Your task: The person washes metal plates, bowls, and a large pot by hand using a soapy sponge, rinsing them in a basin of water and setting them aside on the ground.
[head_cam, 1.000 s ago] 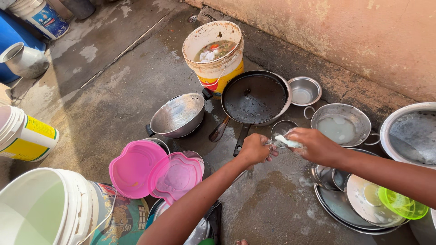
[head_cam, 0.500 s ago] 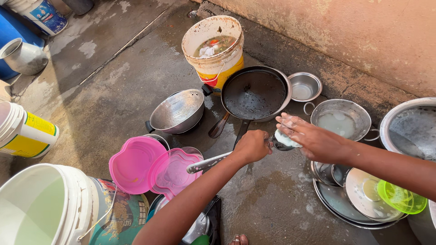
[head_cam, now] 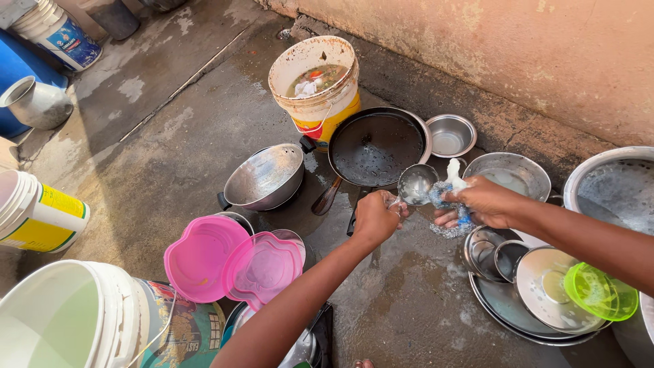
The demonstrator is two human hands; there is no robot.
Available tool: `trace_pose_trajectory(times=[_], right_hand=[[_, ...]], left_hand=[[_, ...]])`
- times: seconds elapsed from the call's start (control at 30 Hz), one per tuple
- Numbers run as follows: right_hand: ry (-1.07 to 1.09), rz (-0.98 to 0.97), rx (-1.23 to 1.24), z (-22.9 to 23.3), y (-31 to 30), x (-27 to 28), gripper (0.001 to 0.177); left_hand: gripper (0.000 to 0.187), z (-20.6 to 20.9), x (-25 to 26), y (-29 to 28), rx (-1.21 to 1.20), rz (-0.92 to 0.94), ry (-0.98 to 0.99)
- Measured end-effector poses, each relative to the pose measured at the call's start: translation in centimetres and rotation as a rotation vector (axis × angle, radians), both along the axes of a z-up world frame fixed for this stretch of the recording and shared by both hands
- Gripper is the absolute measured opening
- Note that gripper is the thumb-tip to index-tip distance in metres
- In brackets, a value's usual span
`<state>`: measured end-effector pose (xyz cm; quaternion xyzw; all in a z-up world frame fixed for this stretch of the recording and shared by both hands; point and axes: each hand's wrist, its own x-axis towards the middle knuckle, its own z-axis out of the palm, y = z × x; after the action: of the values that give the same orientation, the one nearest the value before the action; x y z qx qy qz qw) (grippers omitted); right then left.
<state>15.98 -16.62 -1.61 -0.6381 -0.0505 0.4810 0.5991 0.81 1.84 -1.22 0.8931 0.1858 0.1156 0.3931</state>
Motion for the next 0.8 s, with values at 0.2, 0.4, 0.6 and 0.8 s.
trace_pose_trajectory(times=[0.2, 0.4, 0.6, 0.8], right_hand=[[-0.997, 0.017, 0.003, 1.4, -1.4, -1.5, 0.046], [-1.805, 0.568, -0.086, -2.5, -0.5, -4.7, 0.068], [-1.595, 0.862, 0.010, -6.0, -3.7, -3.5, 0.067], [-1.218, 0.374, 0.080, 0.4, -5.8, -2.0, 0.060]], left_hand=[[0.012, -2.0, 0.5, 1.9, -0.750, 0.072, 0.308], [0.013, -3.2, 0.2, 0.6, -0.646, -0.090, 0.309], [0.023, -2.4, 0.2, 2.8, -0.885, -0.030, 0.287], [0.035, -2.5, 1.0, 2.7, -0.635, 0.039, -0.001]])
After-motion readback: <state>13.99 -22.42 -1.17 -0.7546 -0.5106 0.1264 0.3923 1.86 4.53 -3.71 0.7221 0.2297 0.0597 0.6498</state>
